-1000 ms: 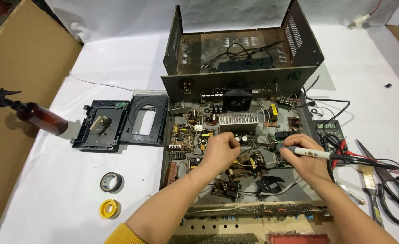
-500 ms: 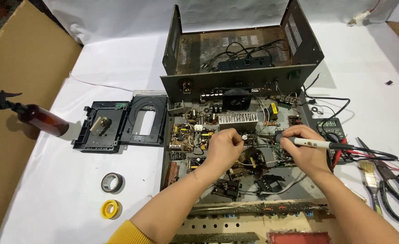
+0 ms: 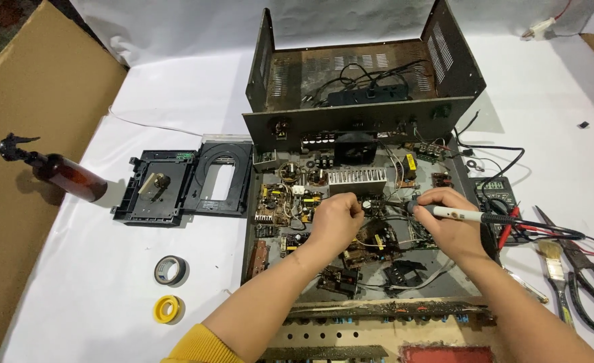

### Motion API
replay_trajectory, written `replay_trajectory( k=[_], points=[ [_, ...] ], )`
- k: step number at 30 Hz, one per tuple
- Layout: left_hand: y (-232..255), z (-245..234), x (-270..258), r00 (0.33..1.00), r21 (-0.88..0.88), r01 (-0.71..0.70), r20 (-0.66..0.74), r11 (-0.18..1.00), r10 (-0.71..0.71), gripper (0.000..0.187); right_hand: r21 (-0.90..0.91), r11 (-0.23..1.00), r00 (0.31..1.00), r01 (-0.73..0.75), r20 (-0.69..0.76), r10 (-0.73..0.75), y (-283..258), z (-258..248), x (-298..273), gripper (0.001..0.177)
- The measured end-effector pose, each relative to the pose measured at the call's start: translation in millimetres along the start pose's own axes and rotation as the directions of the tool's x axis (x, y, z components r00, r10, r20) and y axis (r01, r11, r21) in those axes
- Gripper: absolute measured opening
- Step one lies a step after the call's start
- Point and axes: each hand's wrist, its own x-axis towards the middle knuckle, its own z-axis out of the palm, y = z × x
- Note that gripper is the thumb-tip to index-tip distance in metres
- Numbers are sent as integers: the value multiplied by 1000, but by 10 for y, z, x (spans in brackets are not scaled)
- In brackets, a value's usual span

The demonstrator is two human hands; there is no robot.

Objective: Repairing an electronic device by testing components with a multimeter and soldering connections on a circuit board.

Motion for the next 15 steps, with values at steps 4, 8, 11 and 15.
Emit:
replay_trajectory(
  k=[4,8,11,15],
  points=[
    [117,-83,-34,1000,44,7,20,999,-8,18,15,1000,1000,-10,-10,10,-74,17,13,8],
    [135,-88,-38,1000,85,11,28,996,-13,18,-12,1000,1000,-23,-9,23,-50,22,14,7],
    [178,-129,-43,999,111,7,33,994,-11,18,-31,999,1000,-20,-19,19,-61,28,20,8],
    [189,-141,-38,999,113,22,26,993,-25,15,-41,999,1000,-13,-19,12,-57,26,31,9]
  ],
)
